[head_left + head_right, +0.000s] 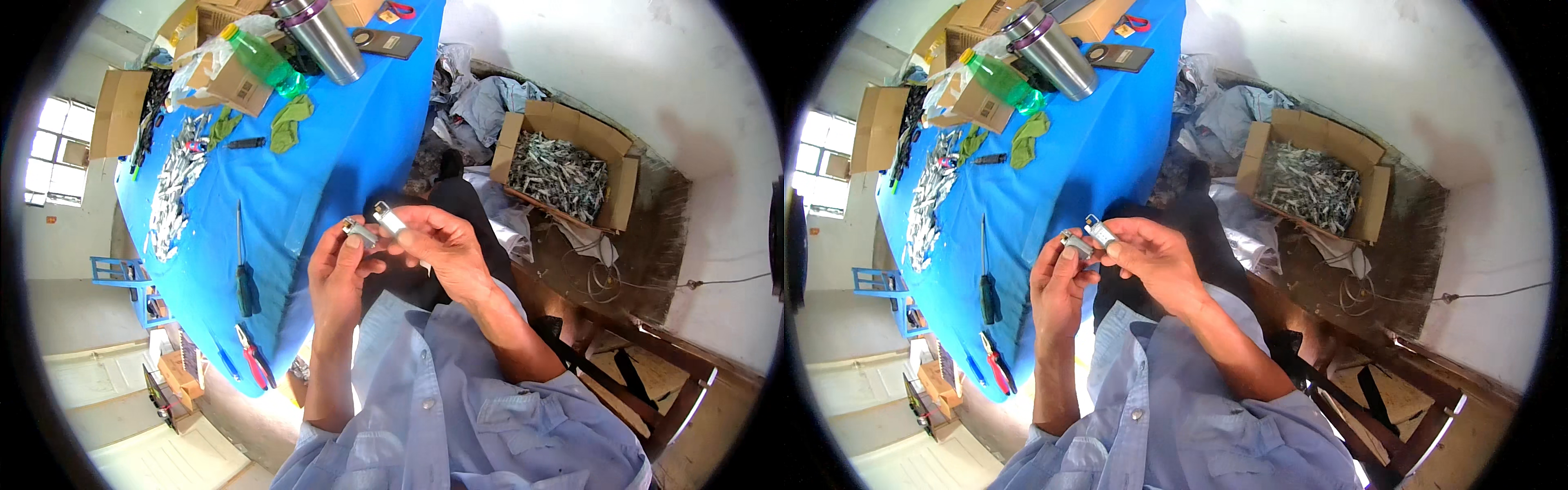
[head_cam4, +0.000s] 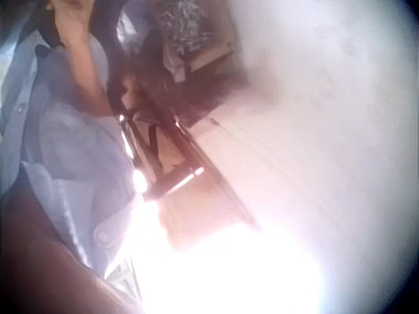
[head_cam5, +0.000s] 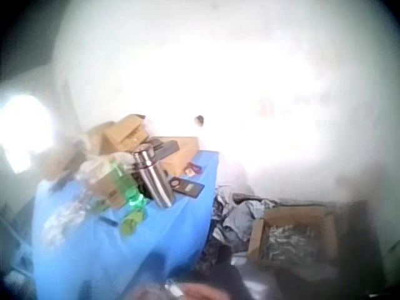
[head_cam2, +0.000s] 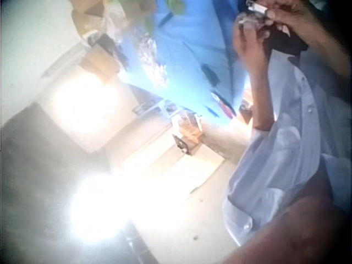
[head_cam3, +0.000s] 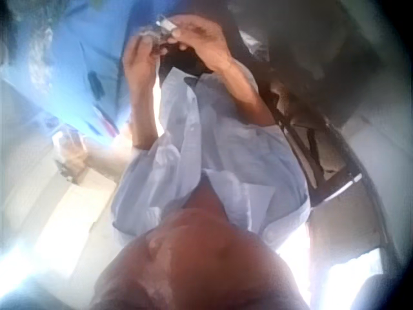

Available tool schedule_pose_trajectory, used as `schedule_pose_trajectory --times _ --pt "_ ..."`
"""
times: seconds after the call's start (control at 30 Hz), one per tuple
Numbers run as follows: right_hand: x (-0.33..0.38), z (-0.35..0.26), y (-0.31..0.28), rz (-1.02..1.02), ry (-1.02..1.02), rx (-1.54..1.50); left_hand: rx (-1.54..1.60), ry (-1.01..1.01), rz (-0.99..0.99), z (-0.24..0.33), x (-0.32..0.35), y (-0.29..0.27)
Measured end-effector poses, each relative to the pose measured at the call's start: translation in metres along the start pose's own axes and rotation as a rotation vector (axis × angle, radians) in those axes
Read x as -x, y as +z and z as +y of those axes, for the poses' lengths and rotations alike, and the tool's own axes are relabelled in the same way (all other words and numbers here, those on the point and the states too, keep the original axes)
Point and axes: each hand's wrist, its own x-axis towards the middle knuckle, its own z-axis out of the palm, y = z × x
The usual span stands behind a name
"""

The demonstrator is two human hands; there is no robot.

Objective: The person assembles small metal and plastic components at a table, using a screwdriver to fit pieces together and retrieving more parts from a cardboard box.

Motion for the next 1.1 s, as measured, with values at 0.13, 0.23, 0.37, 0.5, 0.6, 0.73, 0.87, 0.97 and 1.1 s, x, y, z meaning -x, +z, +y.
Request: schedule_pose_trajectory --times 0.13,0.23,0.37,0.5,0.6,0.73,0.87,0.97,1.1 --pt "0.013 0.011 0.020 -0.015 0.033 -0.029 0.079 0.008 0.024 -0.002 0.020 -0.018" --pt "0.021 0.022 0.029 -0.028 0.064 -0.046 0.122 0.020 0.028 -0.004 0.034 -0.029" --pt "0.025 0.033 0.036 -0.047 0.161 -0.059 0.091 0.057 0.065 -0.006 0.049 -0.039" --pt "0.023 0.037 0.040 -0.019 0.221 -0.115 -0.011 0.124 0.107 -0.005 0.054 -0.037" --pt "0.022 0.041 0.040 -0.021 0.241 -0.143 -0.072 0.147 0.127 -0.006 0.055 -0.036" --pt "0.020 0.047 0.027 -0.013 0.269 -0.245 -0.081 0.117 0.125 -0.013 0.048 -0.032" --pt "0.018 0.046 0.020 0.034 0.288 -0.292 0.059 0.002 0.107 -0.024 0.035 -0.034" --pt "0.015 0.041 0.018 0.078 0.271 -0.238 0.171 -0.050 0.080 -0.027 0.024 -0.028" --pt "0.009 0.044 0.011 0.044 0.290 -0.230 0.221 -0.114 0.033 -0.031 0.014 -0.029"
